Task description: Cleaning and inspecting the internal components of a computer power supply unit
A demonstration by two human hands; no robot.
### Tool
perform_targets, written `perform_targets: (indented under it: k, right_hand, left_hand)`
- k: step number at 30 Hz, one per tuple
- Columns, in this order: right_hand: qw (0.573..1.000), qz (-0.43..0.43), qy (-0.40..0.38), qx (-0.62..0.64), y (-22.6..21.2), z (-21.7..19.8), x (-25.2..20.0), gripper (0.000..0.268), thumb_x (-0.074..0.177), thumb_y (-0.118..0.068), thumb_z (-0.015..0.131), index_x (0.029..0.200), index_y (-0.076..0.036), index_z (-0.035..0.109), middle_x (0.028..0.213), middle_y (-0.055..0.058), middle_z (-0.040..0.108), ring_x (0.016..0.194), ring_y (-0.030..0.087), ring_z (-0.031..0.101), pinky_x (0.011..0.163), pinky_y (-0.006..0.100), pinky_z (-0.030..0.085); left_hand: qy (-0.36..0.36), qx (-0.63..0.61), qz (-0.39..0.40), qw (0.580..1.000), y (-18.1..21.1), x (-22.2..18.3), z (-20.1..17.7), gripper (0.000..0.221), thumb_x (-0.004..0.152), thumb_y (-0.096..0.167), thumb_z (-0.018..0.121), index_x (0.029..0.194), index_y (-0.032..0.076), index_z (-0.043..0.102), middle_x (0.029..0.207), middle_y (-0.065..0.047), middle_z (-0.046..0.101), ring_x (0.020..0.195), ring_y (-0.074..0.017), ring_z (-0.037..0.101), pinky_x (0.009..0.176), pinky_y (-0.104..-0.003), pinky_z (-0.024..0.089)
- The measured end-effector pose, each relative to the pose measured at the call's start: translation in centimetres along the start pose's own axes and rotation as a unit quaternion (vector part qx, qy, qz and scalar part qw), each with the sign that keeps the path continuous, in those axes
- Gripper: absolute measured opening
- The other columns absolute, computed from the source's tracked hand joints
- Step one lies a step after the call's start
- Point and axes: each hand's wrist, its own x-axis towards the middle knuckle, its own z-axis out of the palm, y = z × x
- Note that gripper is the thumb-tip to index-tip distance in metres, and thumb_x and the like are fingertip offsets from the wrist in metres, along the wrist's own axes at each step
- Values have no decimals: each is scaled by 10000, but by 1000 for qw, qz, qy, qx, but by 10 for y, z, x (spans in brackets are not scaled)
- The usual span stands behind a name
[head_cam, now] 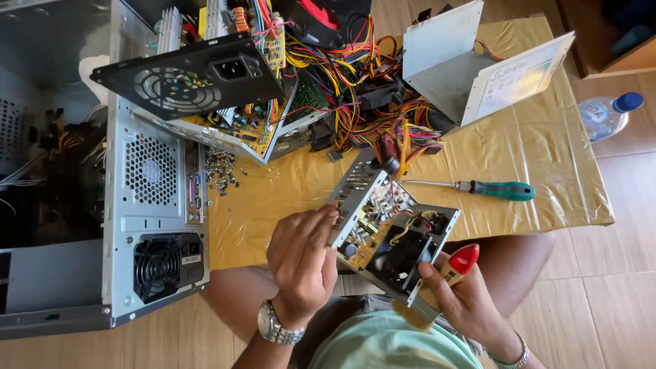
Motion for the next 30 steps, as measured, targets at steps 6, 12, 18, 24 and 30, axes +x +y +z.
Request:
perform_targets:
  k: [6,12,18,24,30]
  right_hand:
    - [998,25,-49,21,-8,16,22,394,997,-318,557,703,-81,670,598,-5,667,503,104,591,440,281,443]
    - [982,-36,-122,-140,-13,10,40,376,966,-390,658,710,-118,619,559,10,600,465,179,480,493,365,453]
    - [981,-138,-110,-85,-83,-63,28,295,929,-317,612,925,-71,776,932,35,780,841,153,767,726,258,602]
    - [925,-315,-84,-193,-123,-47,38,344,907,-196,694,1196,-13,657,1137,107,710,1057,271,710,931,373,590]
    - [924,-314,-139,-170,-93,-34,55,333,1047,-215,438,1115,52,625,1134,176,677,1075,371,629,934,438,540]
  left_hand:
    - [11,22,117,993,-4,23,-2,279,1085,90,454,1154,-56,682,1166,-203,739,1014,-349,712,834,-475,605]
    - [-9,-90,134,987,-10,27,3,209,1068,144,533,1142,8,675,1186,-181,729,1138,-441,700,1063,-689,508]
    - [-38,-195,103,975,-1,24,-3,145,1030,-9,589,1145,-46,668,1172,-243,678,1113,-454,705,1074,-697,576]
    - [-68,-247,92,962,2,23,-2,226,1083,51,487,1183,-56,659,1214,-248,662,1155,-456,689,1141,-742,509]
    - [-80,-268,86,956,0,24,-3,201,1067,16,522,1218,-43,641,1183,-237,665,1153,-437,686,1185,-790,435]
